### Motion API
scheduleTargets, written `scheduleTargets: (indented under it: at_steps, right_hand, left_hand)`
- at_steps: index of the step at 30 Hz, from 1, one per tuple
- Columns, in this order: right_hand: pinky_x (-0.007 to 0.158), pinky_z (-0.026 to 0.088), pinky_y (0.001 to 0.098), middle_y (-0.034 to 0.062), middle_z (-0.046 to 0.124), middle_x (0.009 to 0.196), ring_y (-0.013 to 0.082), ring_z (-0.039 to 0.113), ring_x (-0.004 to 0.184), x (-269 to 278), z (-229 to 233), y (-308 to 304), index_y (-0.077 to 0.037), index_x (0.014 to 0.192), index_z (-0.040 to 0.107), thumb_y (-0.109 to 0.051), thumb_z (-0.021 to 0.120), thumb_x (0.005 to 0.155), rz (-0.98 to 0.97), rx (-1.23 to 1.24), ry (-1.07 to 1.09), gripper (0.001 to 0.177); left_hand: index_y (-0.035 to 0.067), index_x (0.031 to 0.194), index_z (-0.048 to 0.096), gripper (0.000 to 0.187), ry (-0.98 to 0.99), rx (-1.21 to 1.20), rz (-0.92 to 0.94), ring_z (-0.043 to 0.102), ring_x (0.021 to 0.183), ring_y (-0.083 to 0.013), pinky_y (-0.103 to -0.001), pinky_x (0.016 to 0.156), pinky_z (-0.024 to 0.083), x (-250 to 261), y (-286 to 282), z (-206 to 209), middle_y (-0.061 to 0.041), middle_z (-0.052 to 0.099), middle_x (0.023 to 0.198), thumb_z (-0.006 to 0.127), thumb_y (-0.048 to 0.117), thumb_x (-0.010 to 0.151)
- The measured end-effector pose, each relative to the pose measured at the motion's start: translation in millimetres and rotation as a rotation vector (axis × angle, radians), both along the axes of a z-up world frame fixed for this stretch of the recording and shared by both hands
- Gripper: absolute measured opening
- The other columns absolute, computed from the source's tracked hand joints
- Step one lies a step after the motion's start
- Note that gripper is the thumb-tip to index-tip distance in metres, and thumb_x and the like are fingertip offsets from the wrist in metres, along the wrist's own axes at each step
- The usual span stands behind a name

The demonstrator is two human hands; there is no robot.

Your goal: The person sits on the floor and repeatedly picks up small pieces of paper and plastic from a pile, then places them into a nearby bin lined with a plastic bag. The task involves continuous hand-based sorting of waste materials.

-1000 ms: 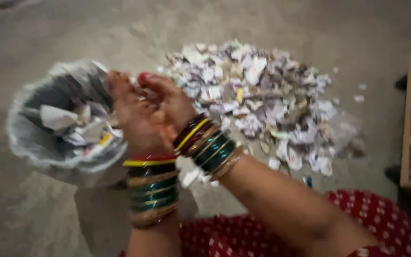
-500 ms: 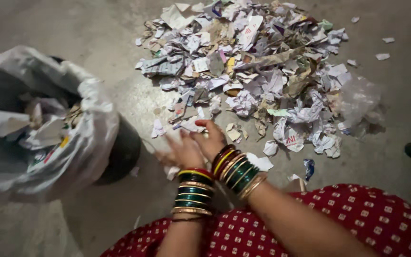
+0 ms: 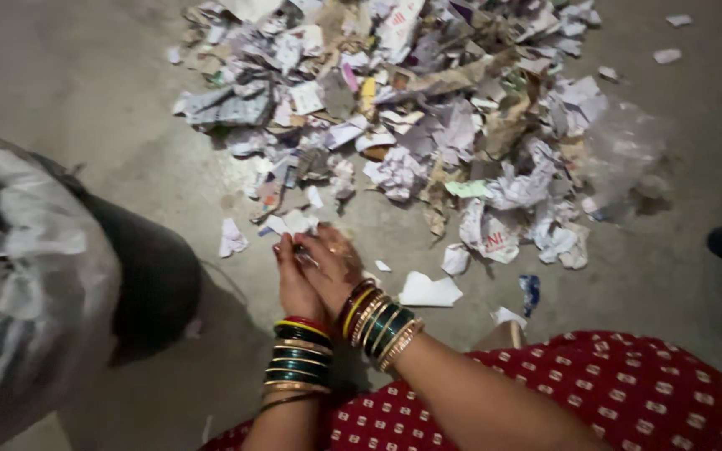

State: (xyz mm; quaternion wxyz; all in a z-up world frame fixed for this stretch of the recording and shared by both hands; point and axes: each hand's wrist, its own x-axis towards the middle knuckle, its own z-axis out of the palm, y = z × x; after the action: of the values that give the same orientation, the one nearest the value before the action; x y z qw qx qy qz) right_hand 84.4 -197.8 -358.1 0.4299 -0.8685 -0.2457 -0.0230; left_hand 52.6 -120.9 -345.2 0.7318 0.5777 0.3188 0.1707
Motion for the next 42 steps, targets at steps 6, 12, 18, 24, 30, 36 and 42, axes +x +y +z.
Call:
scheduleTargets:
  at_steps: [6,12,18,24,30,36,42]
  right_hand:
    - [0.096,0.051,0.0356,0.0029,0.064,0.123,0.0191,0.058,0.117,7,-2,12,-0.012,0.138,0.054,-0.016,0.057,0.101,0.030,1.177,1.174,0.038]
    - [0.090,0.052,0.0318,0.0059,0.067,0.103,0.0172,0.064,0.096,6,29,11,-0.004,0.132,0.066,-0.015,0.064,0.104,-0.006,1.432,1.100,0.030]
    - [0.084,0.057,0.0309,0.0096,0.072,0.101,0.0182,0.068,0.093,-1,23,18,0.003,0.114,0.067,-0.009,0.073,0.095,-0.067,1.104,1.023,0.024]
    - [0.085,0.059,0.0343,0.0101,0.067,0.107,0.0219,0.068,0.099,3,35,21,-0.009,0.116,0.055,-0.003,0.074,0.087,-0.221,1.245,1.196,0.035]
    - [0.090,0.055,0.0311,0.0081,0.070,0.112,0.0172,0.066,0.103,15,53,12,-0.008,0.127,0.065,-0.013,0.067,0.092,-0.091,1.349,1.079,0.035]
    - [0.088,0.057,0.0360,0.0086,0.073,0.104,0.0213,0.070,0.094,16,62,8,-0.007,0.119,0.068,-0.039,0.055,0.103,-0.048,1.461,1.286,0.038]
    - [0.089,0.057,0.0385,0.0100,0.074,0.101,0.0237,0.071,0.093,16,76,6,-0.006,0.116,0.066,-0.051,0.052,0.106,-0.050,1.564,1.223,0.048]
  left_hand:
    - [0.007,0.132,0.060,0.045,-0.293,-0.680,0.003,0.062,0.116,-0.0198,-0.034,0.102,0.049,4,-4,26,-0.006,0.066,0.125,0.042,0.040,0.107]
    - [0.009,0.120,0.062,0.027,-0.208,-0.570,0.004,0.065,0.096,-0.0192,-0.034,0.082,0.055,2,5,33,-0.007,0.066,0.106,0.049,0.031,0.109]
    - [0.002,0.114,0.063,0.032,-0.195,-0.456,-0.007,0.067,0.094,-0.0210,-0.034,0.080,0.058,3,14,13,-0.011,0.067,0.103,0.047,0.029,0.107]
    - [0.002,0.111,0.061,0.025,-0.190,-0.636,0.032,0.065,0.094,-0.0207,-0.035,0.081,0.058,7,18,8,-0.009,0.064,0.103,0.054,0.025,0.106]
    - [0.005,0.114,0.061,0.022,-0.161,-0.452,0.043,0.067,0.095,-0.0225,-0.036,0.078,0.057,8,10,27,-0.009,0.069,0.105,0.054,0.015,0.095]
    - [0.002,0.124,0.063,0.036,-0.404,-0.779,0.012,0.068,0.110,-0.0300,-0.044,0.098,0.055,11,7,55,-0.013,0.070,0.119,0.048,0.027,0.101]
    - [0.005,0.126,0.063,0.060,-0.310,-0.859,0.090,0.063,0.124,-0.0364,-0.053,0.110,0.047,6,1,80,-0.016,0.068,0.132,0.043,0.054,0.097]
